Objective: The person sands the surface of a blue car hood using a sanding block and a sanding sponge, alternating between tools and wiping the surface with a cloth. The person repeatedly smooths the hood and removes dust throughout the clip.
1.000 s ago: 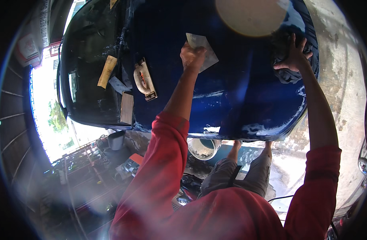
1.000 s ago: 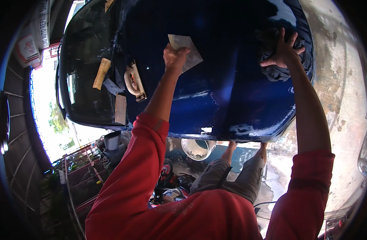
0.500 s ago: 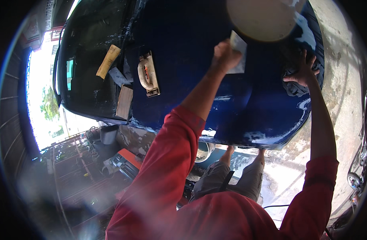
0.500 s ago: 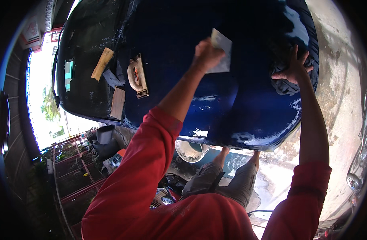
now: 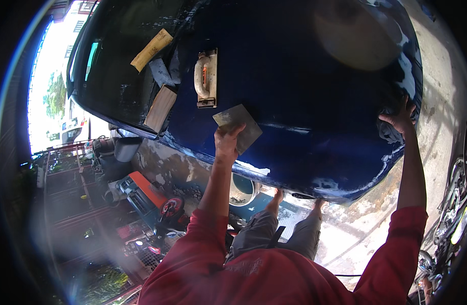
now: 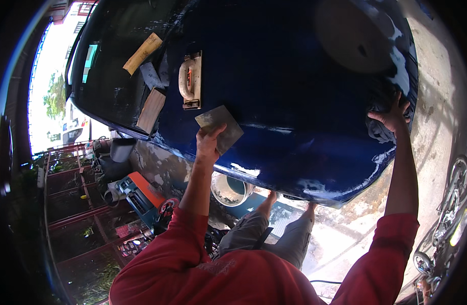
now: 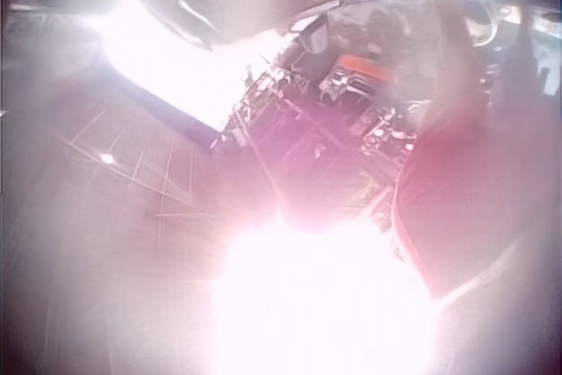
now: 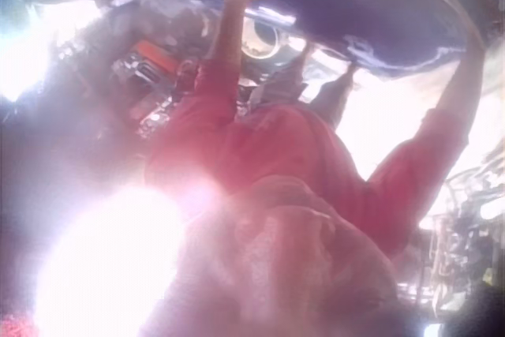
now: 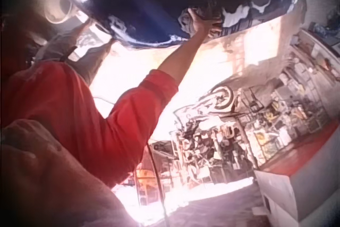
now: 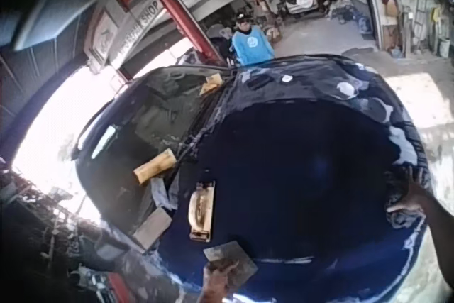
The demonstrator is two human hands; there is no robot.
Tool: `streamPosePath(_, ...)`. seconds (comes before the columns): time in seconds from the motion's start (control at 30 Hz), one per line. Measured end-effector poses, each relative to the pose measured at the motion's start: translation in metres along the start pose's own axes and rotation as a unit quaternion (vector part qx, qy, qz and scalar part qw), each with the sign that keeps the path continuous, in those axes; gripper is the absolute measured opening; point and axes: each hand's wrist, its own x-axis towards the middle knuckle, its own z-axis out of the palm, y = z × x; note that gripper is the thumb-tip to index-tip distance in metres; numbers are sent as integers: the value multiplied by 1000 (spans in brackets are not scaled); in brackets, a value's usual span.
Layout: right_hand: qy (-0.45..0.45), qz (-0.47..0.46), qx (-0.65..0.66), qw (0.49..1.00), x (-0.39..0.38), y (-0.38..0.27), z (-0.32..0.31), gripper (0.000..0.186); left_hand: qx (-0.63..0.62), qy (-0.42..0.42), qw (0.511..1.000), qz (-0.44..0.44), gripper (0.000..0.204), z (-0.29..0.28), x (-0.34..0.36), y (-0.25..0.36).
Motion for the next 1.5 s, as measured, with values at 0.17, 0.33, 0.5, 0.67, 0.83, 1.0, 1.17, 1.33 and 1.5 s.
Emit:
streamPosePath(0.17,224,97,140,960,-69,-45,36,134,231,52,960,149,48,-24,68,0)
streamPosePath(0.33,327,205,120,915,-108,-104,79,117,353,44,900,252,47,34,116,42)
streamPosePath(0.5,308,214,55,925,-105,-109,72,114,474,7,845,246,48,72,102,77)
streamPosePath(0.67,318,213,65,922,-104,-108,74,112,428,26,871,241,48,70,112,75)
streamPosePath(0.83,321,222,38,920,-103,-109,78,110,461,26,846,265,41,95,147,82)
streamPosePath(1.0,311,228,53,921,-103,-110,76,111,399,-40,880,253,41,80,113,70)
streamPosePath(1.17,330,217,43,918,-102,-109,78,111,330,16,920,209,39,56,72,29)
streamPosePath(1.33,322,211,65,921,-102,-109,77,112,343,38,914,214,40,77,61,25)
streamPosePath(1.5,304,218,96,922,-104,-112,72,114,266,68,941,198,40,112,59,28)
